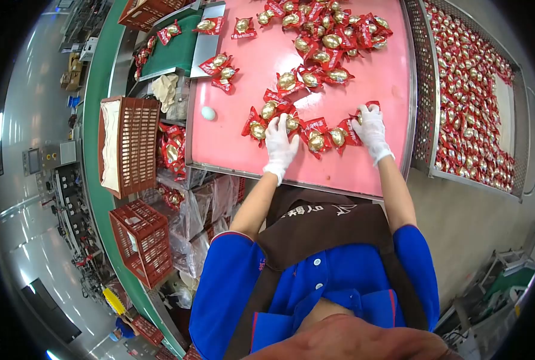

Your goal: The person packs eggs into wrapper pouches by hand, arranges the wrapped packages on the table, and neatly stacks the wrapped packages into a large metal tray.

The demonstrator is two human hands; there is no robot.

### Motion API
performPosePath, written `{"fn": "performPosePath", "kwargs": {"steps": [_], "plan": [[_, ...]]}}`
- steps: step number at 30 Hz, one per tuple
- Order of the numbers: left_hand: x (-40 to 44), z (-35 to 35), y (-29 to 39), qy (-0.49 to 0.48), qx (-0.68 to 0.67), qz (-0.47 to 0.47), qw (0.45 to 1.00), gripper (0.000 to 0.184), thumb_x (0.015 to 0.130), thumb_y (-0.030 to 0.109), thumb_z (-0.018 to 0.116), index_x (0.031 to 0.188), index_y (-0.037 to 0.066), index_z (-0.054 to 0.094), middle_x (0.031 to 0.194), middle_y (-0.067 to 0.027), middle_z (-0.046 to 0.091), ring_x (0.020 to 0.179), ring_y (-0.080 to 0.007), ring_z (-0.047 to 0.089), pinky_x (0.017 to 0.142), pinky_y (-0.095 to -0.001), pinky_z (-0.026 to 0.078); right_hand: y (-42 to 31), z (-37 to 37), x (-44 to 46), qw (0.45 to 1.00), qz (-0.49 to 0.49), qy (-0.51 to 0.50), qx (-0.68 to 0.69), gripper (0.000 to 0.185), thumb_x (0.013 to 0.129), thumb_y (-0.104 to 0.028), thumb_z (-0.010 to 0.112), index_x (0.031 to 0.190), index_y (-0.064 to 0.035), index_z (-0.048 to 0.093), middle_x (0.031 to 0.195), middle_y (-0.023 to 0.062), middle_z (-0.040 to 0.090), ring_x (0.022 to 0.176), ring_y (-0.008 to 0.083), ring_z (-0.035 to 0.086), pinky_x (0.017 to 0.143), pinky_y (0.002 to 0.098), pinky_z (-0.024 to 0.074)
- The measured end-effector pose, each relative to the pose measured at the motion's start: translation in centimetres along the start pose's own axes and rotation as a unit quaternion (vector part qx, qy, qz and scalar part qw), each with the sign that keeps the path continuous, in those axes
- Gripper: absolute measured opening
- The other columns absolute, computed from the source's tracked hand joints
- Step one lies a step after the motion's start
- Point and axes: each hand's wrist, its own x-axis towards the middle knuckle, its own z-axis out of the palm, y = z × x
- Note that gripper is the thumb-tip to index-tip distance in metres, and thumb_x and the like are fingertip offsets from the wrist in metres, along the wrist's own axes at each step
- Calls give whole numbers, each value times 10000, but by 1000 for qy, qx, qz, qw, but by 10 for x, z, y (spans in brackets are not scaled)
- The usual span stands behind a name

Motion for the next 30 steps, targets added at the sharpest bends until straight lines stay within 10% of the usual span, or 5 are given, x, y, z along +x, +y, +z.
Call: {"fn": "performPosePath", "kwargs": {"steps": [5, 13, 23, 24, 30], "plan": [[30, 0, -19, -163, 20, -23, 986, 680, 768, 103, 765, 1395, 133, 504, 1242, -159, 553, 1114, -384, 522, 1000, -488, 443, 11, -26, -1, 996, -79, -3, 35, 433, 728, -146, 777, 1138, -116, 639, 1136, 146, 562, 1083, 360, 562, 862, 469, 530], [12, -26, 11, 8, -75, 90, 993, 699, 695, 3, 772, 1338, 75, 508, 1250, -149, 571, 1153, -372, 516, 1006, -462, 426, -37, -34, -49, 987, -149, -30, -49, 507, 739, -243, 816, 1195, -144, 619, 1194, 165, 545, 1129, 365, 529, 976, 446, 467], [1, -35, 71, 40, -171, 115, 978, 1016, 718, 101, 752, 1560, 10, 189, 1408, -229, 422, 1311, -423, 415, 1093, -466, 377, -88, -41, -39, 893, -110, -26, 435, 407, 921, -131, 700, 1305, -71, 581, 1101, 94, 668, 1012, 218, 649, 916, 336, 525], [-1, -43, 65, 36, -162, 118, 979, 980, 738, 127, 757, 1553, 15, 223, 1459, -226, 365, 1369, -422, 357, 1126, -453, 351, -62, -46, -27, 817, 42, -14, 575, 306, 952, -109, 676, 1240, -50, 591, 1078, 51, 644, 968, 161, 636, 882, 297, 531], [-17, -41, 40, -19, -314, -42, 948, 425, 885, 131, 684, 1296, 70, 593, 1174, -103, 627, 1106, -218, 614, 972, -361, 489, -53, -85, -14, 894, -43, 64, 442, 283, 954, -1, 610, 1231, -57, 586, 1102, 42, 632, 973, 164, 627, 845, 285, 529]]}}
